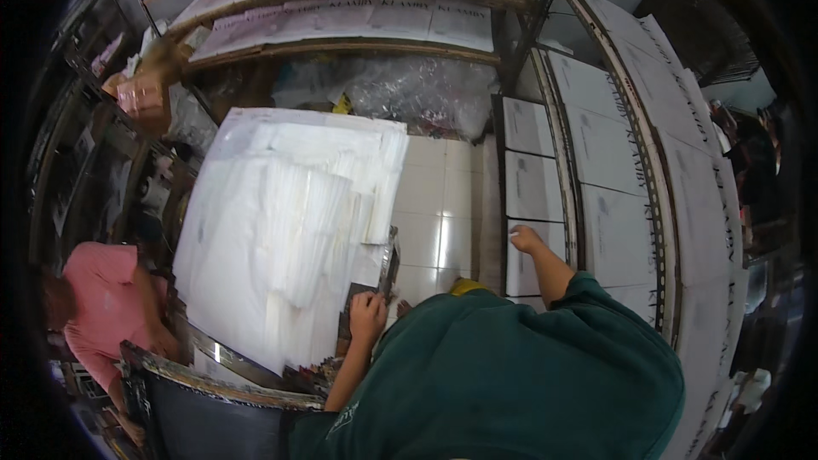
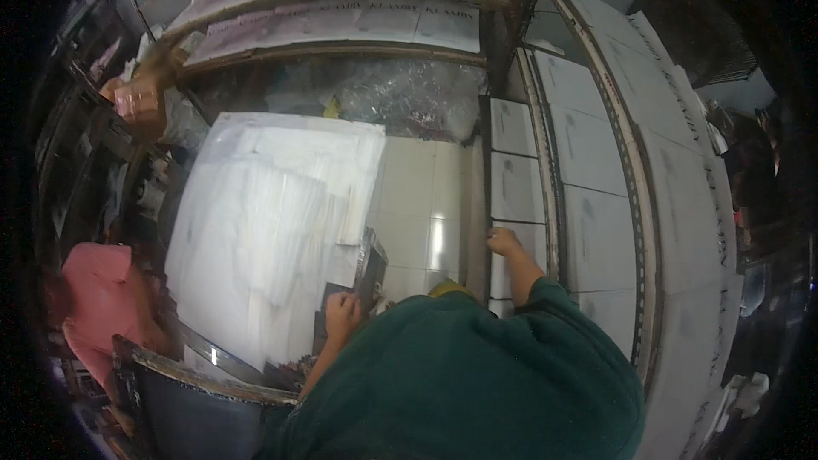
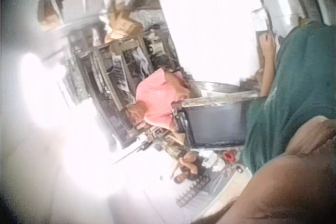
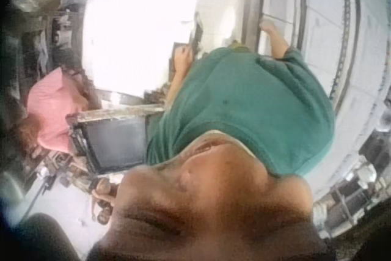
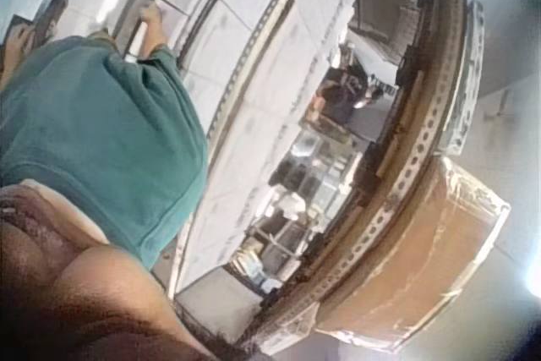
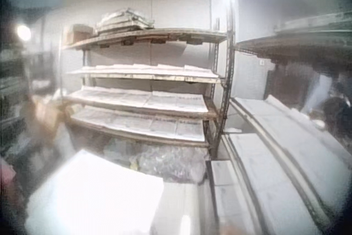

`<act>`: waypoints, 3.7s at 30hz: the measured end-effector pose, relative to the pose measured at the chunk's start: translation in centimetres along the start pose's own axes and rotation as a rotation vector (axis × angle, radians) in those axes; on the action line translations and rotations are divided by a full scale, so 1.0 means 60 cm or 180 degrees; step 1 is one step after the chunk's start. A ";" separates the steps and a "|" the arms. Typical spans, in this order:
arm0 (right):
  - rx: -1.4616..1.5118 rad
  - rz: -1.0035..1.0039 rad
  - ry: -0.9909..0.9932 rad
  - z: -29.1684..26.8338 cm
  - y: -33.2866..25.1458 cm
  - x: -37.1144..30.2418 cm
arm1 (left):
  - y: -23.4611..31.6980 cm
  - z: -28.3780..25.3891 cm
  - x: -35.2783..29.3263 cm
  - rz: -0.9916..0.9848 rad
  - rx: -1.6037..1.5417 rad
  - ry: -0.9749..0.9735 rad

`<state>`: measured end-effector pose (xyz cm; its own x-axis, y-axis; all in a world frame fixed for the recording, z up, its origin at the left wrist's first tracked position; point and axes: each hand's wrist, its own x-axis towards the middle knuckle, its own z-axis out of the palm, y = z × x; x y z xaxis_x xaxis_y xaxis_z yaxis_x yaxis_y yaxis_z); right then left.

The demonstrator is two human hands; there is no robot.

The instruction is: The person repeatedly picks up white printed sheets from a table, carries them to a nearby rack, and places them on the rack. A coworker operates a screen printing press in the background.

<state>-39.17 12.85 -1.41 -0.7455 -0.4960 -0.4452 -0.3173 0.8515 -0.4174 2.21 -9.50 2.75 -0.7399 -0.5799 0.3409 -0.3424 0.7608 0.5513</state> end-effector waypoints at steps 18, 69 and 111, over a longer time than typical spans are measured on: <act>-0.0909 -0.1008 -0.0937 0.093 0.105 0.099 | 0.031 -0.001 -0.014 0.0003 0.0219 0.0172; -0.2147 -0.3643 -0.2376 -0.027 -0.123 0.271 | 0.080 0.035 -0.084 -0.1557 0.0791 0.0192; 0.0690 -0.2559 -0.2234 0.030 -0.370 0.036 | 0.105 -0.232 0.173 -0.1389 0.1599 0.1482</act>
<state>-32.67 -7.43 5.49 0.1566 -0.9398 -0.3039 -0.4013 0.2206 -0.8890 0.44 -14.79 20.37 -0.2007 -0.8321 0.5171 -0.8454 0.4138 0.3377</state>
